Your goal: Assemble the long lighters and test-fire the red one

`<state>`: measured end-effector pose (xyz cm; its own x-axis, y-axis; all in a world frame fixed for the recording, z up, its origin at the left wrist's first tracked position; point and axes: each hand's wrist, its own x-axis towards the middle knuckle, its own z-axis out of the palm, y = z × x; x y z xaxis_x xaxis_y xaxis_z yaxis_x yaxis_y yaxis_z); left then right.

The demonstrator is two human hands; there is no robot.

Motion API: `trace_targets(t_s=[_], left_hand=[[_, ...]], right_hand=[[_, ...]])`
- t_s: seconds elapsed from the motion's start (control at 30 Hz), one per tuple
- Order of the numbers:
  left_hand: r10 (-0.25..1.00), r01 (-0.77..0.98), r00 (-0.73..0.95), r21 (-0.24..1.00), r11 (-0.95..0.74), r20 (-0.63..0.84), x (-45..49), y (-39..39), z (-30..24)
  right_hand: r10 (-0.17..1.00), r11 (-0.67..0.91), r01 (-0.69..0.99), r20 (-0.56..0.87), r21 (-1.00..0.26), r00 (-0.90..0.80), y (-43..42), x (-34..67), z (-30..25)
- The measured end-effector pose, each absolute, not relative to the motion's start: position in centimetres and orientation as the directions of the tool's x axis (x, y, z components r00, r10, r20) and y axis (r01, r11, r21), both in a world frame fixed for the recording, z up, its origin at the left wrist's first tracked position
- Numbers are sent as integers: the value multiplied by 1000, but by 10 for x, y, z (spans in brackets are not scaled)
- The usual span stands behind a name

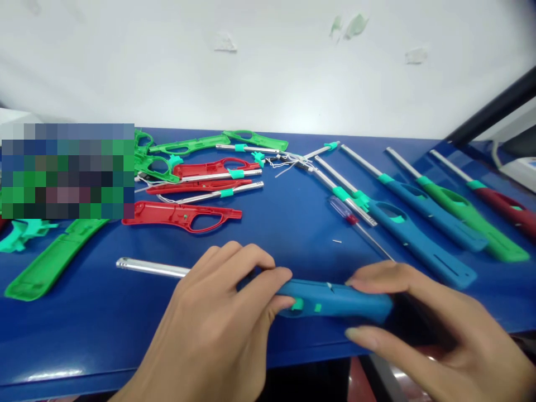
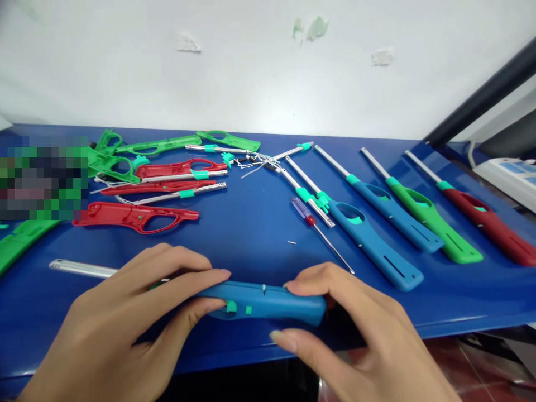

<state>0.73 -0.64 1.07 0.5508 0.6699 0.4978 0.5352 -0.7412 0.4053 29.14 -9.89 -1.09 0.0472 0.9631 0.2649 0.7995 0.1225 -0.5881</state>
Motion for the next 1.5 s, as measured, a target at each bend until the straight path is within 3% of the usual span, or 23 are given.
trace_targets(t_s=[0.13, 0.3, 0.47, 0.67, 1.07, 1.33, 1.5], left_hand=[[642, 534, 555, 366, -763, 529, 10, -8, 6], [635, 530, 554, 359, -768, 539, 3, -12, 7], [584, 581, 599, 205, -788, 548, 2, -13, 17], [571, 507, 662, 271, -818, 487, 9, -4, 20], [515, 492, 677, 198, -848, 526, 4, -3, 22], [656, 651, 605, 194, -734, 451, -38, -1, 21], [630, 582, 605, 269, -767, 487, -48, 11, 25]], right_hand=[[965, 135, 812, 261, -567, 22, -90, 274, -9], [969, 196, 731, 242, -653, -44, -76, 255, -1], [945, 270, 699, 322, -662, -60, -73, 251, 6], [920, 346, 687, 374, -639, -115, -65, 248, 14], [893, 383, 701, 436, -602, -112, -65, 247, 14], [924, 302, 704, 379, -643, -50, -67, 252, 3], [930, 289, 691, 365, -662, -40, -70, 253, -1]])
